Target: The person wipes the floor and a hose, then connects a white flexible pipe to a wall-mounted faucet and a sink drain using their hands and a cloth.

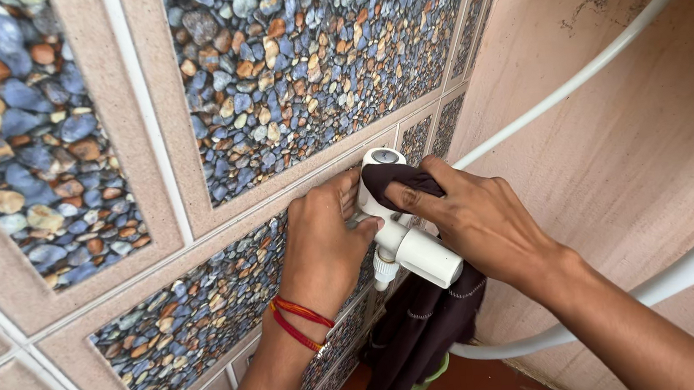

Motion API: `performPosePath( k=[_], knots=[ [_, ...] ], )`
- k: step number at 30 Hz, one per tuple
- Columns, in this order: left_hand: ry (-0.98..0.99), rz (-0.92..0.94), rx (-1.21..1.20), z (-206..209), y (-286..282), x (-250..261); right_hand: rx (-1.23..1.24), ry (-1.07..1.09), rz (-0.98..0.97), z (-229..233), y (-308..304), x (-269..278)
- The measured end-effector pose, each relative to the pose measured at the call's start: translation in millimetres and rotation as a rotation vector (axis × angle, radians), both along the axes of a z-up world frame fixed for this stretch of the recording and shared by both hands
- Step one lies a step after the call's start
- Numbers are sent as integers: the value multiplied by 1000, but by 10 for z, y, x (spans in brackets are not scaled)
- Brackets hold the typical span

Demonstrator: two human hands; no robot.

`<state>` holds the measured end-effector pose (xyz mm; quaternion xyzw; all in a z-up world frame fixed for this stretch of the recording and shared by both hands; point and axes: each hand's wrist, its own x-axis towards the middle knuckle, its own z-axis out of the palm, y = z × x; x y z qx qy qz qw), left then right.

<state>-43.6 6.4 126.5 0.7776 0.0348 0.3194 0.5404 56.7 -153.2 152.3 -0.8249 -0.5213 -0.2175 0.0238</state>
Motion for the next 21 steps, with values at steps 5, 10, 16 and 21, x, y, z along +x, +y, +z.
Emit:
performPosePath(
  k=[5,10,16,21],
  knots=[
    [-56,-21,31,-50,23,26,-70,107,15,111,-31,-74],
    [17,26,82,48,20,-58,-144,13,48,275,-10,-308],
    [46,53,187,114,45,-208,-209,-259,-165,264,139,-510],
    [55,162,242,76,103,-341,-221,-198,-172,66,225,-662]
  ],
)
